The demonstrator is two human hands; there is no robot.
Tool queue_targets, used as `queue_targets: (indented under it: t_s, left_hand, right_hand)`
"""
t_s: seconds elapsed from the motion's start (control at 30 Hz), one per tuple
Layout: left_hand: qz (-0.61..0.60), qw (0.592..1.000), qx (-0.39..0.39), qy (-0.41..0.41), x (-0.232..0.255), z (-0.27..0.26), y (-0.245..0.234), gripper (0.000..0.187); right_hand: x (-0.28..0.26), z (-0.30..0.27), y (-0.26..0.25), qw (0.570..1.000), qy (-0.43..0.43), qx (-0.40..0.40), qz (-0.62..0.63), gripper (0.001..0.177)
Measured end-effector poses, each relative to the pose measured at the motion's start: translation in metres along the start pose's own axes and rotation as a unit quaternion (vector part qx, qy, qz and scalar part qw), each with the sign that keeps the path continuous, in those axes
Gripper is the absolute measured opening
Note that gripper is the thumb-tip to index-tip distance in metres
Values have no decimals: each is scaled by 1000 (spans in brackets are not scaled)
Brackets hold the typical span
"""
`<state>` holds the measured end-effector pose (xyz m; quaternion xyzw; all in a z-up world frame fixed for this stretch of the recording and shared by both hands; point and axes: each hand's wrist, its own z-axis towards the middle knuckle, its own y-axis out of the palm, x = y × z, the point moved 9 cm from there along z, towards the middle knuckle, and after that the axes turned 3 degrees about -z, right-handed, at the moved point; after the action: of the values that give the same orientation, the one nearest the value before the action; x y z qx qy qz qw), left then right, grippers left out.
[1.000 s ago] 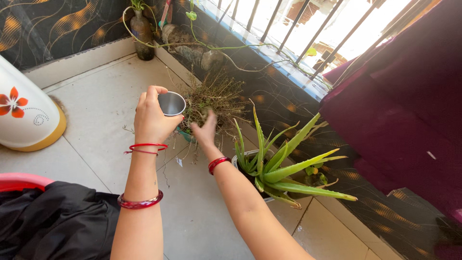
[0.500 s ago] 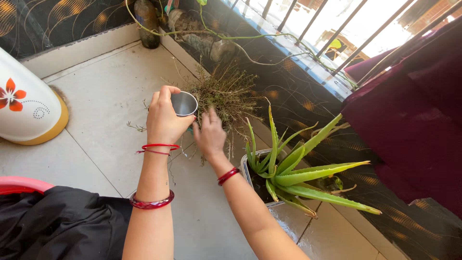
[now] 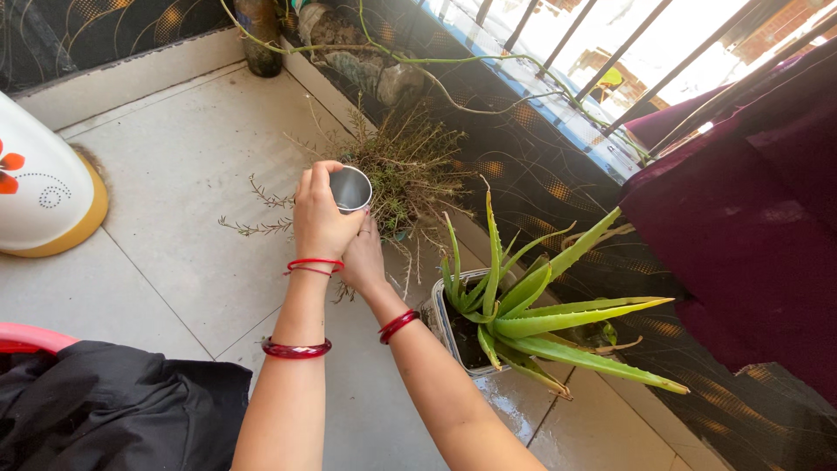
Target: The person waters two potted plants on a balcony using a metal cup. They pour water onto the soil of a small dry plant and an aloe vera plant, then move the cup and other items near the stairs.
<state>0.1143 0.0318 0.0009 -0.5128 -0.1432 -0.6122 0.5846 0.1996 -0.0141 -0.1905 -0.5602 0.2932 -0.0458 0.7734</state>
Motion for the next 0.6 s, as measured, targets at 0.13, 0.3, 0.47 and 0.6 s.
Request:
queue_targets:
  t_s: [0.13,0.3,0.47,0.6]
  left_hand:
    - [6,999,-23,-27,-20,-4,12,62]
    - [18,997,-56,-45,-16,0,11,64]
    - [64,983,-171,-35,24,0,1,74]
    - [45,967,-251,-30,67,-14,-10,72]
  right_hand:
    - [-7,-19,-15,999,-24,6,21,94]
    - [-27,-66,-58,997,-17,-14,78,76]
    - [-37,-89,-157,943,57,118,307,91]
    - [-59,-94,-238,906,7,193,376,79]
